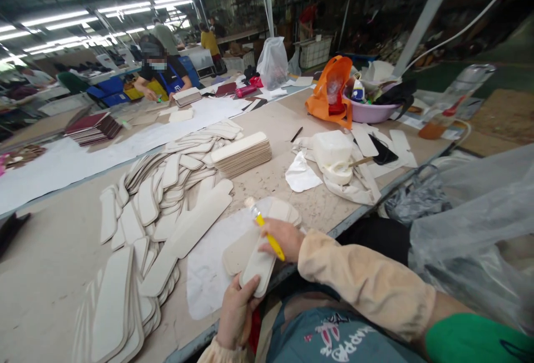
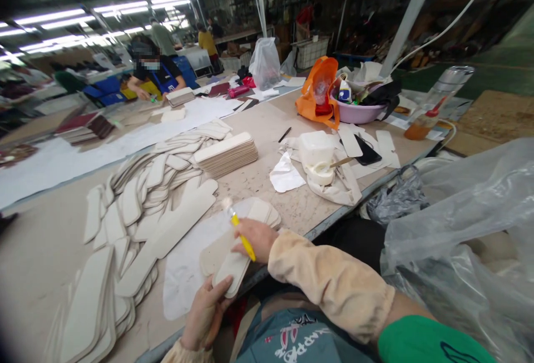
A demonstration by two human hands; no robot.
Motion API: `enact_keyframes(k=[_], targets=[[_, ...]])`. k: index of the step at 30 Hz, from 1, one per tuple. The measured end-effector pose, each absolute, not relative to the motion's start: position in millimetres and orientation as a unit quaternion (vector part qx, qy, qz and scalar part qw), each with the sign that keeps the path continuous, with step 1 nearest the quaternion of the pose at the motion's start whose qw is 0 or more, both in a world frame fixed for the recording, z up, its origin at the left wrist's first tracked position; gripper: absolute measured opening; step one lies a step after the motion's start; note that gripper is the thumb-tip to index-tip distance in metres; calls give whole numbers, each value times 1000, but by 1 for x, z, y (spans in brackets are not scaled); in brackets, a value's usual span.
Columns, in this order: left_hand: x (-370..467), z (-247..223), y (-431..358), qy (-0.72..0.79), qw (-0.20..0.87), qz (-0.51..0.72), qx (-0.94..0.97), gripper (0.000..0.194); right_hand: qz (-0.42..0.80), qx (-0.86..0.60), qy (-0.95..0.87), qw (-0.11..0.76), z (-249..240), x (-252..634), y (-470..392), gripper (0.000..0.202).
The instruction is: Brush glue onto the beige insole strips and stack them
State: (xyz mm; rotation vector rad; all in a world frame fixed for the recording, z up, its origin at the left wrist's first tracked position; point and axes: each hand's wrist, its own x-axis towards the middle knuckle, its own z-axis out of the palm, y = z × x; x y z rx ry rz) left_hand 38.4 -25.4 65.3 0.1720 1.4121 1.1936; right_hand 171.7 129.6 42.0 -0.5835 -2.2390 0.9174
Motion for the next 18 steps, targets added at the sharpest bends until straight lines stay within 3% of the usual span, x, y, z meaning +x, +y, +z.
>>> enact_keyframes(k=[3,5,13,18], targets=[[38,63,-25,616,603,501,74,36,351,-72,-899,253,32,152,97,29],[37,62,-26,626,600,492,82,33,337,-50,-913,224,27,145,91,32],[33,65,-28,639,590,485,92,35,338,-176,-905,189,29,171,153,39],[32,60,-29,652,573,490,75,38,366,-338,-843,204,27,190,196,36]])
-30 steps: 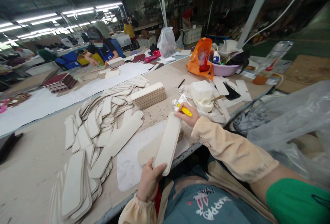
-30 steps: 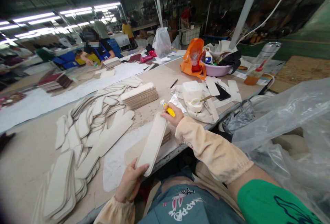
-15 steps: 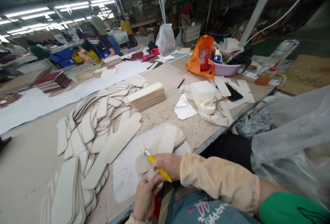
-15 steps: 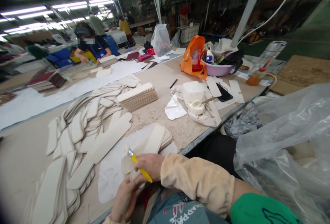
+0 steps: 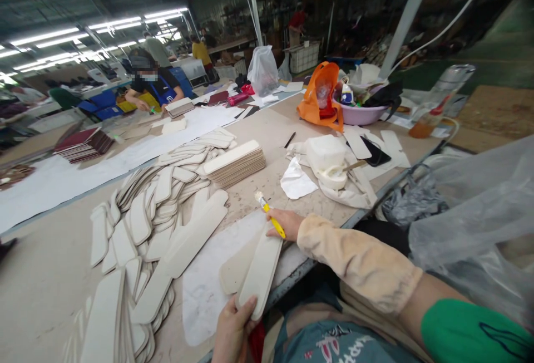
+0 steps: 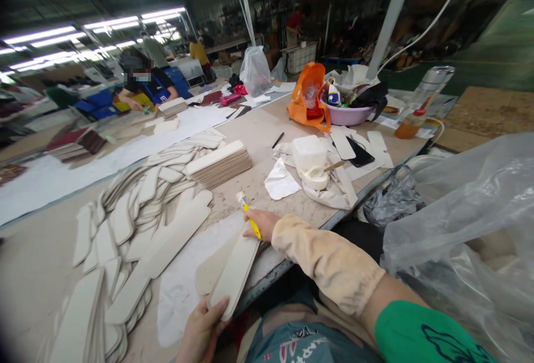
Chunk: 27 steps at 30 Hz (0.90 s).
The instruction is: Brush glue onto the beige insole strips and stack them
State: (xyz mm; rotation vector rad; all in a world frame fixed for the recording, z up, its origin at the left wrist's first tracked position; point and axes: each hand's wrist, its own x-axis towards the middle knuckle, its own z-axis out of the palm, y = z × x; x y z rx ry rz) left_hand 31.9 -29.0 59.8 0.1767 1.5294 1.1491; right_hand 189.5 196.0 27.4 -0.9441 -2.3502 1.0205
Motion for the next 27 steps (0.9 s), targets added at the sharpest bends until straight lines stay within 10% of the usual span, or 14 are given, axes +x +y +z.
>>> enact_keyframes(k=[13,27], targets=[[-22,137,23,684,438,442,381,34,528,-280,-717,359,39,214,214,37],[-66,174,181,563,496,632,195,14,592,-310,-535,517,96,209,306,40]])
